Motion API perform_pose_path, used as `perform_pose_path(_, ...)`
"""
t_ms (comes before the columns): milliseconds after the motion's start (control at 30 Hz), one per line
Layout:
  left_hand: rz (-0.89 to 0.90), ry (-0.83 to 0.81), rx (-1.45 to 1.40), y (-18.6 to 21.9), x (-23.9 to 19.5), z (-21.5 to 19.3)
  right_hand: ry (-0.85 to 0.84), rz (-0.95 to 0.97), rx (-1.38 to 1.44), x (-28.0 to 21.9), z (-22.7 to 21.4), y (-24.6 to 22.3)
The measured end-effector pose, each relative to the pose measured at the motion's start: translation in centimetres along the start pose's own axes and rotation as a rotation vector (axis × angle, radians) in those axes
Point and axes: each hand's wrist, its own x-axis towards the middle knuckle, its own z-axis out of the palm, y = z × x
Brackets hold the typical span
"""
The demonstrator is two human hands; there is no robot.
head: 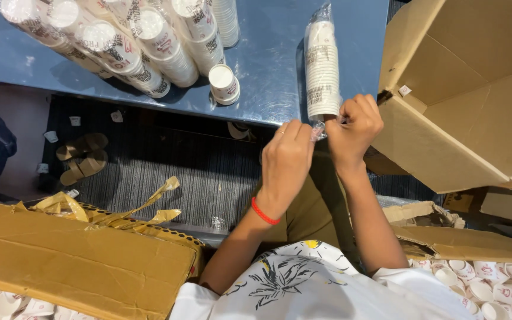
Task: The recorder is sorting paper cups, stacking them together, and inserting the stacks into plastic sleeves for packaging.
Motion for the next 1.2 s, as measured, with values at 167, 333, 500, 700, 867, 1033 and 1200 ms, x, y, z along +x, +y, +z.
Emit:
perform_pose_path(167, 0.078, -0.005, -0.016, 0.9, 0.0, -0.3, -0.014, 0.152, 0.087, 0.3, -0.7, 0.1)
perform_pose_path(333, 0.29, 0.108, -0.214, 1.8, 2.5, -2.9, -0.106, 0.322, 0.382, 2.4, -4.4, -2.6)
perform_pose_path(500, 0.451, 0.097, -0.282, 0.5, 3.8, -2.8, -0.185, 0.426, 0.877, 2.9, -7.3, -3.4)
perform_pose_path(700, 0.496, 0.095, -0.357, 0.7, 4.6, -3.0, 0.024, 0.414, 1.249, 3.8, -6.8, -5.6)
perform_pose_path(867, 0.416, 0.1, -0.273, -0.1, 4.4, -2.8, -0.041, -0.006, 0.591, 4.3, -6.5, -5.9)
perform_pose_path(1033, 0.498, 0.147, -0.322, -1.3, 4.0, -1.1, -0.222, -0.354, 0.151, 5.0, -7.0, -4.0)
perform_pose_path(1200, 0.497, 0.2, -0.135, 0.2, 4.1, -2.8, -0.328, -0.357, 0.157, 4.9, -7.0, -4.8)
